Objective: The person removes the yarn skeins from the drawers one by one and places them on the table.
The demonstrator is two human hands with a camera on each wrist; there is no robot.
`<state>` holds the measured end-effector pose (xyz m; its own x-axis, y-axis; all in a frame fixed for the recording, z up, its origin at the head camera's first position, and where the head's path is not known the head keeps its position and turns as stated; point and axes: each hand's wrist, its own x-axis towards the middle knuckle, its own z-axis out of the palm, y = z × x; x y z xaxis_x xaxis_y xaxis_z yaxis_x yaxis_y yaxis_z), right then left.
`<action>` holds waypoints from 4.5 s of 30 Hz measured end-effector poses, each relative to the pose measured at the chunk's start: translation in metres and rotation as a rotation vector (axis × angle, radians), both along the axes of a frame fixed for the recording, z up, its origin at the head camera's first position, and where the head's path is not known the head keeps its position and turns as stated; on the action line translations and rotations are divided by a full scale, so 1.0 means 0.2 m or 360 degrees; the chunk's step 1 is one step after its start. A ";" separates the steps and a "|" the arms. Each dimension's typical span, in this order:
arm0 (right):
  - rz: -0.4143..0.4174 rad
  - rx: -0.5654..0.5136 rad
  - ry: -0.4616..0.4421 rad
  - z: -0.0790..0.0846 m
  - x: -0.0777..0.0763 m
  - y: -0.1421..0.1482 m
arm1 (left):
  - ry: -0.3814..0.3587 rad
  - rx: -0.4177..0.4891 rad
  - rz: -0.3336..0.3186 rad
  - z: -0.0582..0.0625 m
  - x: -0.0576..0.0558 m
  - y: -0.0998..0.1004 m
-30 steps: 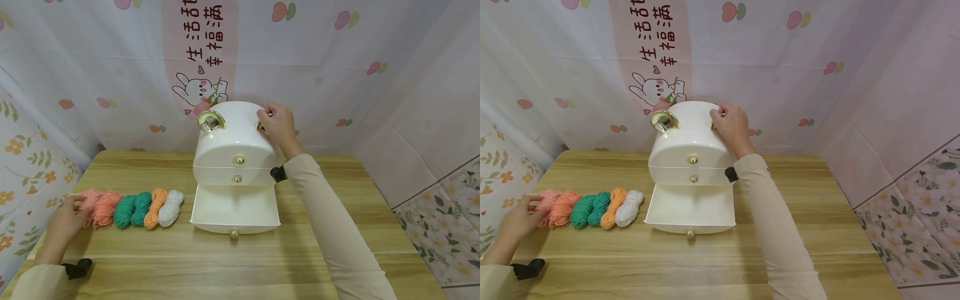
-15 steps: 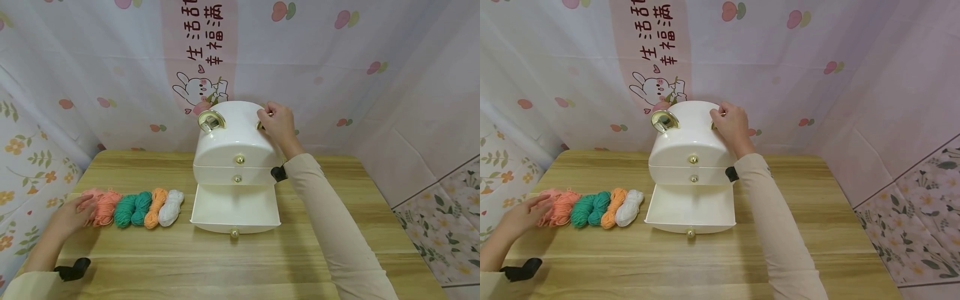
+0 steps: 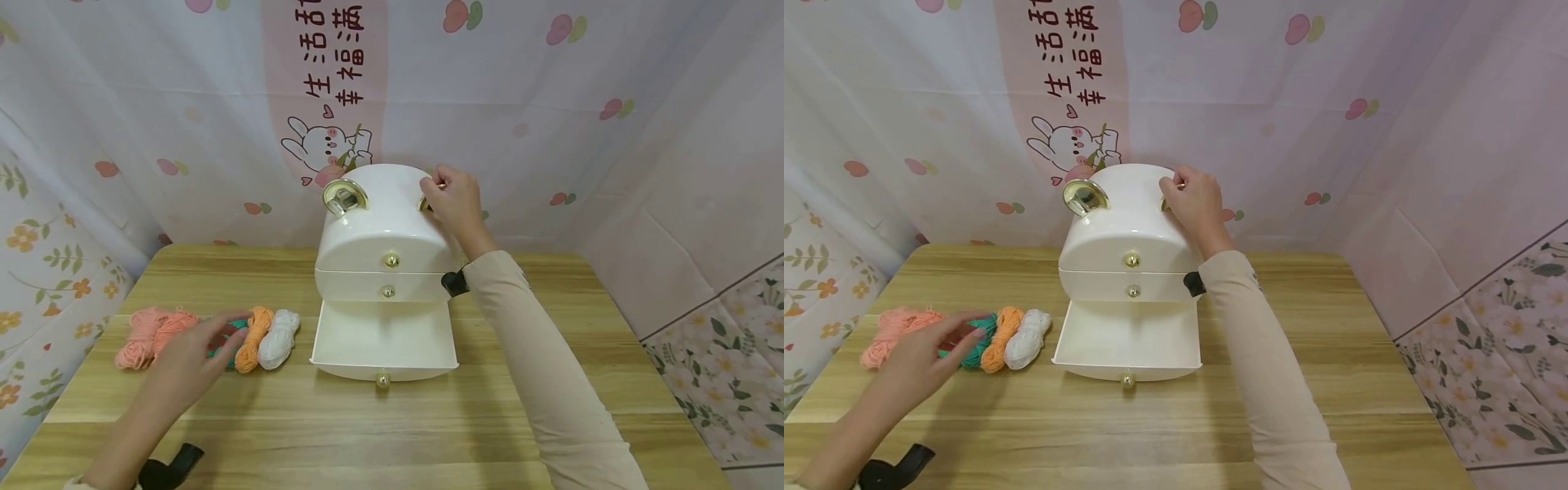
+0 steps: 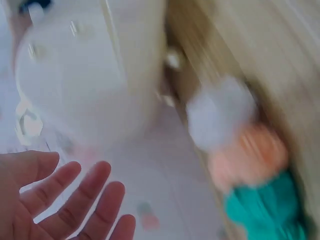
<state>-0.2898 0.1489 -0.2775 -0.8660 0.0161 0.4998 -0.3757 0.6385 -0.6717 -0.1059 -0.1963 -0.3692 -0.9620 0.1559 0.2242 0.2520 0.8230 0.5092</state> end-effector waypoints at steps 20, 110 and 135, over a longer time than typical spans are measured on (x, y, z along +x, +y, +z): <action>-0.0001 -0.0024 -0.0033 0.00 0.00 0.01 | -0.0012 0.0046 -0.0653 -0.25 0.10 0.66; 0.0010 -0.0014 -0.0018 0.00 0.00 0.00 | 0.0226 0.0044 -0.0462 -0.42 -0.32 0.88; 0.0051 -0.0015 -0.0049 -0.01 -0.01 0.02 | 0.0202 -0.0013 -0.0450 -0.43 -0.38 0.88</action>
<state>-0.2909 0.1526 -0.2786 -0.8811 -0.0070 0.4729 -0.3749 0.6201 -0.6892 -0.1821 -0.0209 -0.4550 -0.8445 0.4158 0.3377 0.5330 0.7149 0.4526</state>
